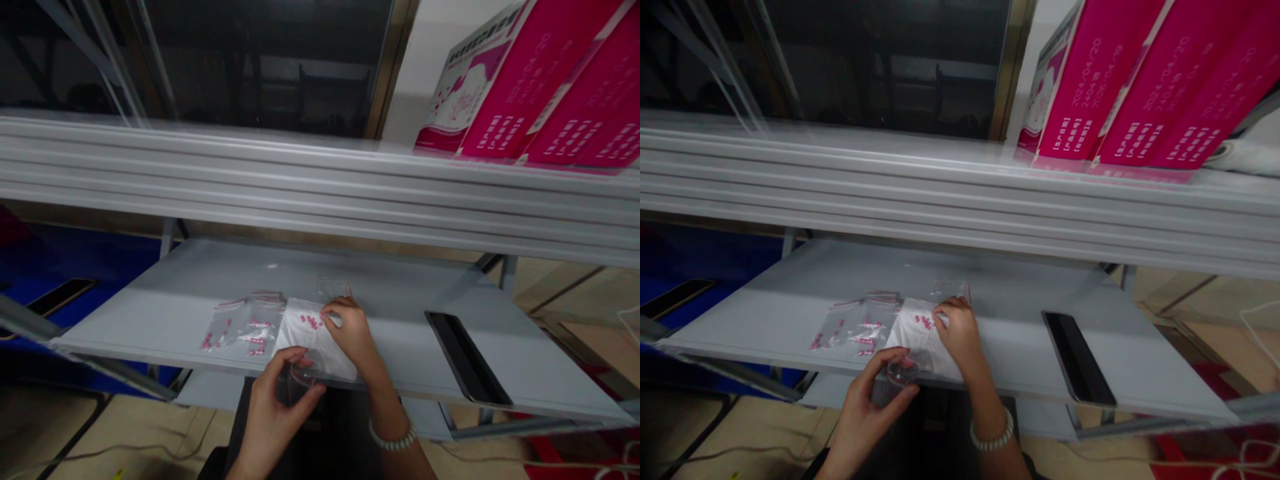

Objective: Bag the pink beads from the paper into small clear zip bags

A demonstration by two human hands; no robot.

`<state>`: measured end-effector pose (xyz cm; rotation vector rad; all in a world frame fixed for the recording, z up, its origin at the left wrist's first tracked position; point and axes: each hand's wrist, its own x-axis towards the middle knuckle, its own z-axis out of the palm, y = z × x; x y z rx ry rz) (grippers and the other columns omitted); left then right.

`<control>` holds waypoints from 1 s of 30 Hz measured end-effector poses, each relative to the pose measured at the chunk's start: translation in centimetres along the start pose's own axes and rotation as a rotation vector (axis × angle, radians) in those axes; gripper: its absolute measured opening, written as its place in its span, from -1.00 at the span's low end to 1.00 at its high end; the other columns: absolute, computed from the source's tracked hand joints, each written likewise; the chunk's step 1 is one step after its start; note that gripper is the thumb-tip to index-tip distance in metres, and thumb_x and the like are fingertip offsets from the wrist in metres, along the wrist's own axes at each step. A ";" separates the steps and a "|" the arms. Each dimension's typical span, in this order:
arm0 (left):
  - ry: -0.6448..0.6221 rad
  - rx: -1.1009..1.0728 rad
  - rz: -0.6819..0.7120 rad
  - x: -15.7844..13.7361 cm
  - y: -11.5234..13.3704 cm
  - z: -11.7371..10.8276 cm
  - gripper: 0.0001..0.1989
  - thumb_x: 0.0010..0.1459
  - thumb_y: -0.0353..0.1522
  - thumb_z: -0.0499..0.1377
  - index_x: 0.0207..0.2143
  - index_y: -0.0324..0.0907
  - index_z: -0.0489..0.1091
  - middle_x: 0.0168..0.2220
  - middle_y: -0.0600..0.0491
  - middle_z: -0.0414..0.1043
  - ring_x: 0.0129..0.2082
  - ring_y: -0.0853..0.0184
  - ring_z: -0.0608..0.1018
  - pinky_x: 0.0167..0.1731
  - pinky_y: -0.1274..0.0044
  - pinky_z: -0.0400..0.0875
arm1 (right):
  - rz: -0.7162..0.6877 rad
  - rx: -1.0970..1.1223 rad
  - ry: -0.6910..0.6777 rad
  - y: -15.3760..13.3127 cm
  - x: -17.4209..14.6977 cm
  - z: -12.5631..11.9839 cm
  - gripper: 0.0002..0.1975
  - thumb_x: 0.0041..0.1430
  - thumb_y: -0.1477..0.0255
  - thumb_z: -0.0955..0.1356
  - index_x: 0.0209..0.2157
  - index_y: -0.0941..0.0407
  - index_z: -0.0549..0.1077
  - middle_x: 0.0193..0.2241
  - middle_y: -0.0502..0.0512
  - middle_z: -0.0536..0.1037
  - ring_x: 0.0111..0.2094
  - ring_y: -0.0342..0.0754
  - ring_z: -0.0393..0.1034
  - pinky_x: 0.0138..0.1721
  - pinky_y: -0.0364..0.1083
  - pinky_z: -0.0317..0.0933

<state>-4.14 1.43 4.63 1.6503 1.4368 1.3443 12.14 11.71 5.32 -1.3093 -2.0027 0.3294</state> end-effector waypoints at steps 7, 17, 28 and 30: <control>0.006 -0.004 0.026 0.2 0.7 0.1 -0.74 -0.03 -0.36 0.27 -0.22 -0.14 0.43 -0.29 0.04 0.59 -0.26 0.19 0.62 -0.25 0.41 0.52 | -0.233 0.387 -0.180 -4.9 -2.6 -5.1 -0.90 0.16 0.51 0.42 -0.33 0.04 0.61 -0.31 0.04 0.55 -0.20 -0.06 0.42 -0.13 -0.07 0.29; 0.052 0.010 0.020 -0.1 0.1 -0.1 -0.71 0.00 -0.32 0.28 -0.17 -0.14 0.43 -0.30 0.03 0.59 -0.27 0.17 0.63 -0.23 0.39 0.53 | 0.047 0.086 0.026 0.6 -1.2 0.0 -0.85 0.08 0.63 0.39 -0.33 0.16 0.59 -0.37 0.15 0.60 -0.30 0.00 0.46 -0.23 -0.07 0.31; 0.085 -0.041 0.160 -1.0 -0.5 -0.5 -0.59 -0.01 -0.33 0.36 -0.08 -0.08 0.39 -0.13 0.00 0.57 -0.11 0.19 0.61 -0.08 0.41 0.49 | 0.070 -0.010 0.012 1.6 -0.7 2.6 -0.81 0.07 0.66 0.35 -0.51 0.14 0.54 -0.44 0.12 0.56 -0.31 0.01 0.43 -0.19 -0.08 0.24; 0.099 -0.055 0.188 -0.9 -0.4 -0.5 -0.59 -0.01 -0.33 0.37 -0.07 -0.07 0.39 -0.12 0.01 0.57 -0.11 0.20 0.61 -0.07 0.42 0.50 | 0.066 0.021 0.025 1.3 -0.7 2.2 -0.82 0.07 0.66 0.36 -0.51 0.15 0.53 -0.45 0.12 0.55 -0.32 0.01 0.43 -0.21 -0.07 0.25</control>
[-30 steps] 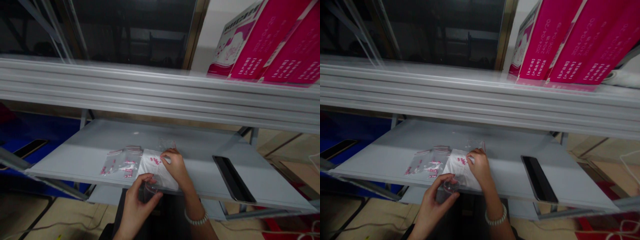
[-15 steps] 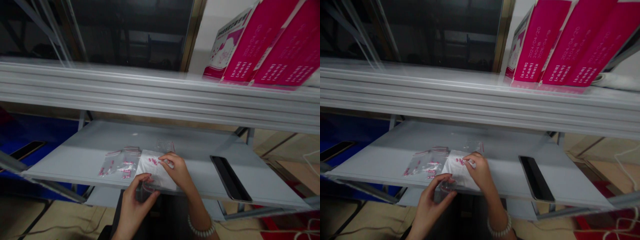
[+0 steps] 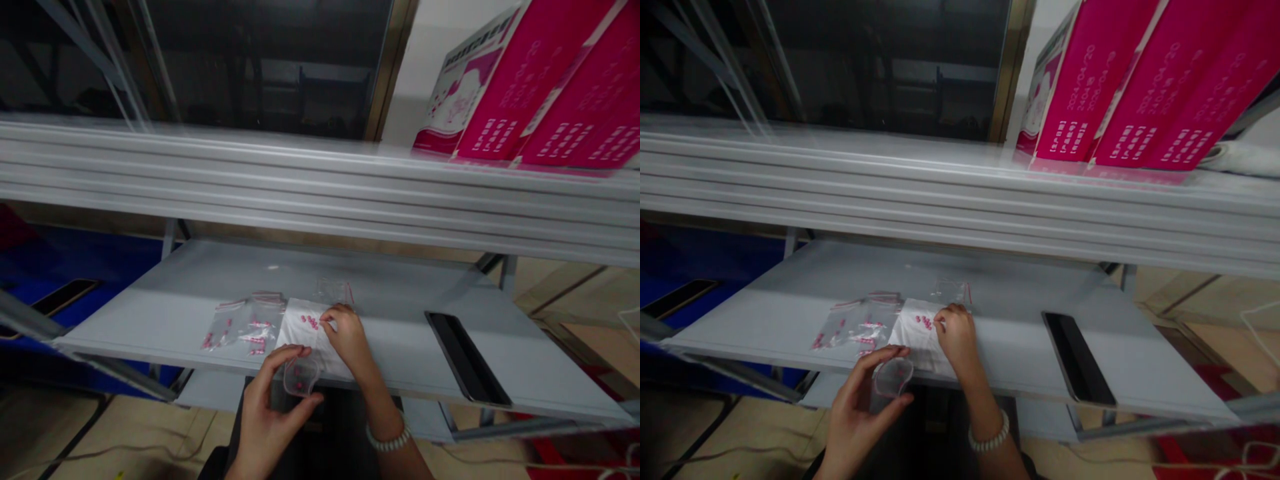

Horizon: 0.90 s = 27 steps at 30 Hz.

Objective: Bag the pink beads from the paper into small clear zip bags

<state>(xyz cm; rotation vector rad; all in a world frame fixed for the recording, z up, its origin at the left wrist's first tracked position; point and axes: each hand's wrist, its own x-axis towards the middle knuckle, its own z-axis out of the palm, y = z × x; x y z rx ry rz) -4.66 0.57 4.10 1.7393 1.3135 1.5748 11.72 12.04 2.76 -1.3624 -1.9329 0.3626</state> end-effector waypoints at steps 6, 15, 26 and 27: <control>-0.007 0.014 -0.085 0.3 0.1 0.2 -0.62 0.00 -0.33 0.35 -0.09 -0.10 0.42 -0.13 -0.02 0.58 -0.11 0.16 0.61 -0.09 0.38 0.51 | -0.090 0.289 -0.021 -4.1 -1.4 -4.4 -0.93 0.15 0.53 0.40 -0.39 0.12 0.54 -0.39 0.05 0.55 -0.31 -0.07 0.45 -0.25 -0.14 0.30; -0.032 0.000 -0.155 0.6 0.7 0.6 -0.69 0.02 -0.33 0.30 -0.14 -0.10 0.44 -0.20 0.04 0.59 -0.17 0.20 0.62 -0.17 0.44 0.53 | -0.238 0.541 -0.195 -6.5 -2.5 -6.6 -0.87 0.22 0.41 0.38 -0.31 -0.02 0.62 -0.30 0.03 0.52 -0.23 -0.09 0.44 -0.18 -0.10 0.32; -0.030 0.007 -0.154 0.4 0.2 0.3 -0.71 0.05 -0.35 0.28 -0.13 -0.12 0.41 -0.17 0.00 0.59 -0.13 0.19 0.61 -0.10 0.39 0.50 | 0.061 0.037 0.100 -0.9 -1.3 0.8 -0.90 0.05 0.57 0.42 -0.51 0.14 0.54 -0.45 0.12 0.56 -0.33 0.02 0.43 -0.21 -0.05 0.25; -0.025 0.014 -0.152 0.4 0.1 0.2 -0.71 0.05 -0.35 0.28 -0.13 -0.12 0.41 -0.17 0.00 0.60 -0.13 0.19 0.61 -0.10 0.39 0.50 | 0.069 0.023 0.102 -0.9 -1.4 1.0 -0.89 0.05 0.59 0.42 -0.52 0.14 0.54 -0.46 0.12 0.56 -0.32 0.02 0.43 -0.20 -0.05 0.24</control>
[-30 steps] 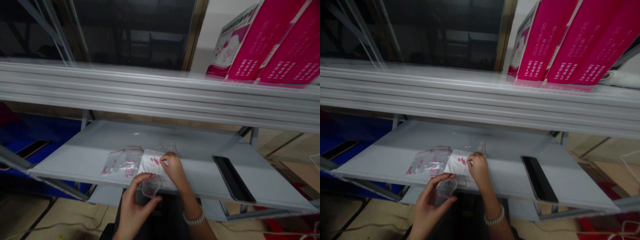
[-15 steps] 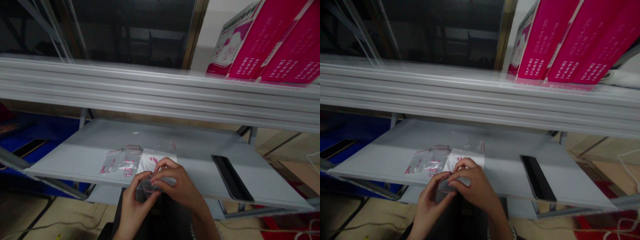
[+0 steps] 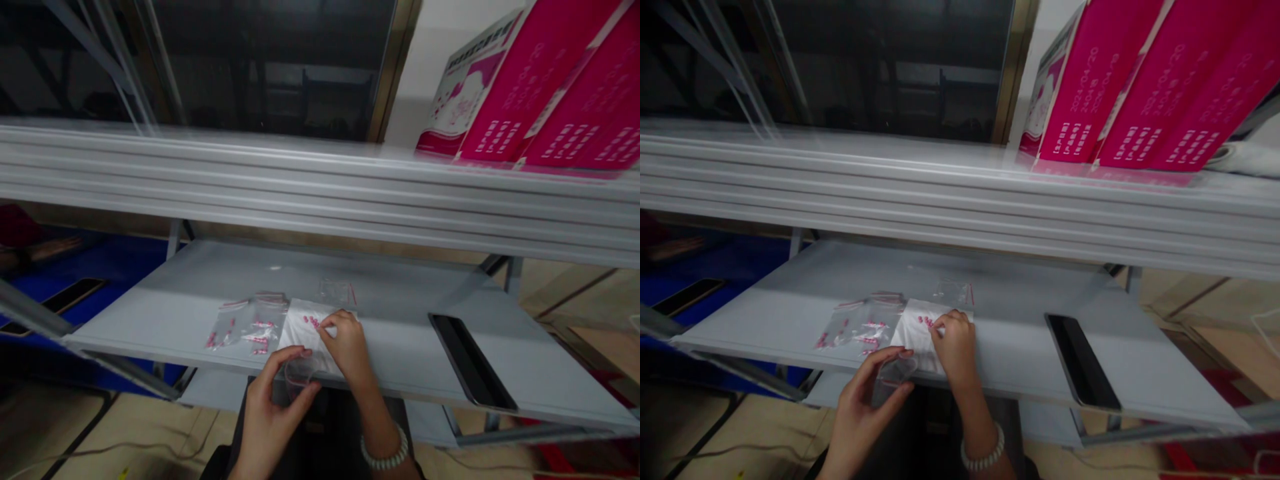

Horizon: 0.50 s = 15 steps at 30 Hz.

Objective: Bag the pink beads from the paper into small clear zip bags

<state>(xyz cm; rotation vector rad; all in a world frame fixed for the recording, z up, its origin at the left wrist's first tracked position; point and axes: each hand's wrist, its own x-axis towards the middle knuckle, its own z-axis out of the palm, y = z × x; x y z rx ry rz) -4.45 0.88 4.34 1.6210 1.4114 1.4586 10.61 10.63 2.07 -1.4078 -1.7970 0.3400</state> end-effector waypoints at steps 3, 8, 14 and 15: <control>0.006 0.013 0.005 0.0 0.0 -0.1 -0.72 0.05 -0.34 0.28 -0.14 -0.12 0.42 -0.18 0.01 0.60 -0.14 0.19 0.62 -0.12 0.41 0.51 | 0.009 -0.012 0.002 0.0 0.1 0.2 -0.86 0.03 0.63 0.42 -0.53 0.14 0.54 -0.46 0.13 0.56 -0.31 0.04 0.42 -0.20 -0.05 0.22; 0.018 0.029 0.016 0.1 -0.2 0.0 -0.72 0.05 -0.34 0.28 -0.14 -0.10 0.42 -0.20 0.04 0.60 -0.16 0.21 0.62 -0.14 0.43 0.51 | -0.012 0.063 0.003 -1.4 0.1 -1.7 -0.90 0.03 0.61 0.44 -0.49 0.14 0.54 -0.47 0.08 0.55 -0.36 -0.02 0.43 -0.30 -0.11 0.25; 0.015 0.056 0.012 0.4 0.1 0.3 -0.72 0.03 -0.33 0.29 -0.16 -0.11 0.43 -0.23 0.04 0.59 -0.21 0.21 0.63 -0.17 0.42 0.53 | -0.137 0.398 -0.094 -5.9 -1.2 -6.3 -0.92 0.08 0.53 0.43 -0.42 0.09 0.59 -0.42 0.04 0.51 -0.32 -0.05 0.42 -0.26 -0.11 0.27; 0.016 0.055 0.013 0.4 0.2 0.3 -0.72 0.02 -0.34 0.29 -0.16 -0.11 0.44 -0.23 0.04 0.59 -0.21 0.21 0.63 -0.18 0.43 0.53 | -0.144 0.412 -0.122 -6.4 -1.4 -6.8 -0.90 0.08 0.54 0.42 -0.41 0.08 0.60 -0.42 0.04 0.51 -0.32 -0.05 0.42 -0.25 -0.10 0.27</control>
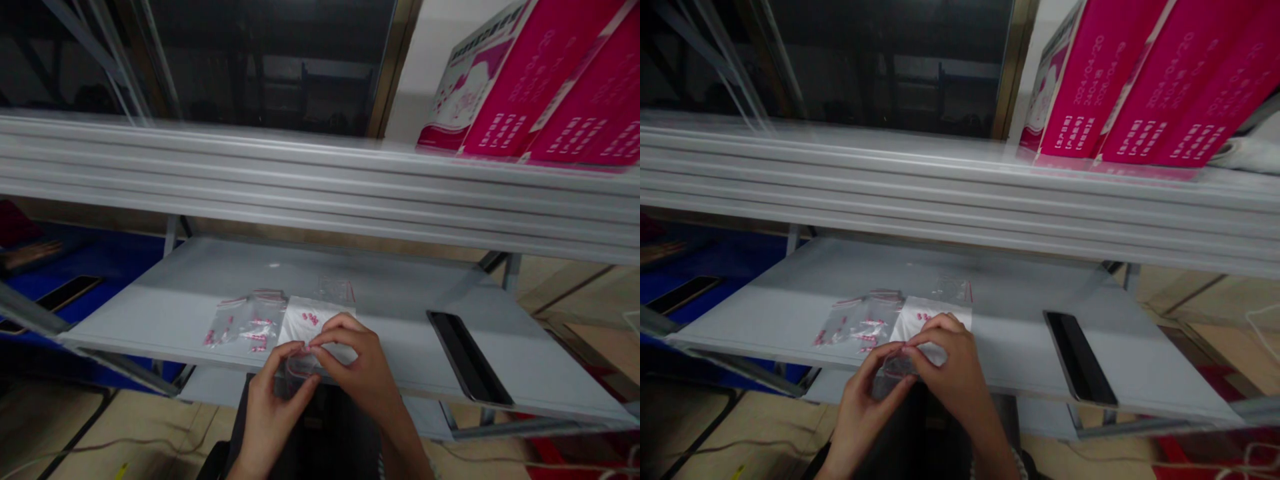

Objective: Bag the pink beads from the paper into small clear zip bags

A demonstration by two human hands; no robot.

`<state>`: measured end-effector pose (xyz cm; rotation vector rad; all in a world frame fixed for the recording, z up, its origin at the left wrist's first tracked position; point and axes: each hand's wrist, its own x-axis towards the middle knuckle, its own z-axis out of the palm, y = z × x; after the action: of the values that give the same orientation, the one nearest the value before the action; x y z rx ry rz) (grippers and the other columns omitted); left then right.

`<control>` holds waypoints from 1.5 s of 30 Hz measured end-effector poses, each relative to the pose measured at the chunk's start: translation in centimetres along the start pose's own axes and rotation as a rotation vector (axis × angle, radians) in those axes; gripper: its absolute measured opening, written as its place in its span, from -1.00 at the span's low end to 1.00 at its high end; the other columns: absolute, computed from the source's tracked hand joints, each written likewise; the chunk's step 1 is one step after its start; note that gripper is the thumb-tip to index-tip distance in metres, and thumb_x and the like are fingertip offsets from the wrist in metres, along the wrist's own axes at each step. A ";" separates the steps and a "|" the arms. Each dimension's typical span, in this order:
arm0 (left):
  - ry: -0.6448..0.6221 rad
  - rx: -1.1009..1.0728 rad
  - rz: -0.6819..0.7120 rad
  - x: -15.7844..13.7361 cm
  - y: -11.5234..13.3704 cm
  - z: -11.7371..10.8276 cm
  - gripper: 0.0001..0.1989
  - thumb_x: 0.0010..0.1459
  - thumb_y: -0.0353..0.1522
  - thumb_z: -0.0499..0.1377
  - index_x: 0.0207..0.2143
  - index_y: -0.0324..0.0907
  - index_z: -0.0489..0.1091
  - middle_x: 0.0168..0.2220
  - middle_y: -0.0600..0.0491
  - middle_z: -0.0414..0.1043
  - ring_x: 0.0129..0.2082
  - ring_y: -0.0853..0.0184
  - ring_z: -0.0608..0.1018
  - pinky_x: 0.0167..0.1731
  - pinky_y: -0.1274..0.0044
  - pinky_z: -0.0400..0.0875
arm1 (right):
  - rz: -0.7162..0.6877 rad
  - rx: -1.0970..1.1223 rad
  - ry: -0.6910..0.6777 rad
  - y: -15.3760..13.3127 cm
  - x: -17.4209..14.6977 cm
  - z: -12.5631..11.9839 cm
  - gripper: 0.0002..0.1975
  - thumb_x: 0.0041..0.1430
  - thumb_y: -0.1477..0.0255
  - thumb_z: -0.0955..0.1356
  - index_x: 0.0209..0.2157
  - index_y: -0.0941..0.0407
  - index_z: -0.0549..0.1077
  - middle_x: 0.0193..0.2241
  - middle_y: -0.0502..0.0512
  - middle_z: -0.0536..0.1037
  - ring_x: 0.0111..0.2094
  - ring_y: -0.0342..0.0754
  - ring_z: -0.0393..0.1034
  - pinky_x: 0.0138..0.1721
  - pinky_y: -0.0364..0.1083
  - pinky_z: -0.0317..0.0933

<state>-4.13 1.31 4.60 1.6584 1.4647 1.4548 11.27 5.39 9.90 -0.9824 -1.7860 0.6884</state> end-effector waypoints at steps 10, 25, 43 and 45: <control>0.034 0.034 0.018 -0.1 -0.6 0.8 -0.64 -0.01 -0.35 0.29 -0.12 -0.12 0.37 -0.23 0.03 0.54 -0.23 0.20 0.60 -0.25 0.43 0.51 | 0.214 0.063 -0.125 -0.2 -1.8 0.9 -0.84 -0.14 0.61 0.48 -0.44 0.11 0.56 -0.18 0.12 0.38 -0.11 0.04 0.37 -0.11 -0.02 0.28; -0.180 -0.055 -0.020 0.9 1.5 -1.8 -0.84 0.20 -0.33 0.15 -0.44 -0.14 0.43 -0.47 0.12 0.48 -0.40 0.33 0.54 -0.36 0.58 0.39 | 0.346 0.277 -0.053 0.7 -3.4 -0.4 -0.93 0.00 0.53 0.35 -0.43 0.10 0.36 -0.45 -0.03 0.42 -0.37 -0.09 0.36 -0.30 -0.12 0.27; -0.351 0.169 0.296 2.2 2.8 -4.1 -0.62 0.03 -0.43 0.19 -0.05 -0.05 0.30 -0.10 -0.02 0.47 -0.08 0.15 0.50 -0.09 0.35 0.39 | 0.442 0.268 0.150 -0.3 -3.6 0.4 -0.84 -0.10 0.47 0.40 -0.57 0.08 0.31 -0.59 -0.03 0.48 -0.48 -0.06 0.36 -0.42 -0.13 0.13; -0.395 0.242 0.321 2.4 3.6 -4.0 -0.65 0.02 -0.44 0.20 -0.10 -0.04 0.34 -0.09 -0.01 0.46 -0.05 0.13 0.48 -0.03 0.31 0.35 | 0.420 0.231 0.133 -0.5 -3.6 0.7 -0.84 -0.10 0.47 0.39 -0.58 0.07 0.30 -0.59 -0.04 0.46 -0.49 -0.05 0.35 -0.43 -0.13 0.11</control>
<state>-6.68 1.28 9.86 2.2616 1.2273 1.0394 11.28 2.04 8.36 -1.2242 -1.3588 1.0384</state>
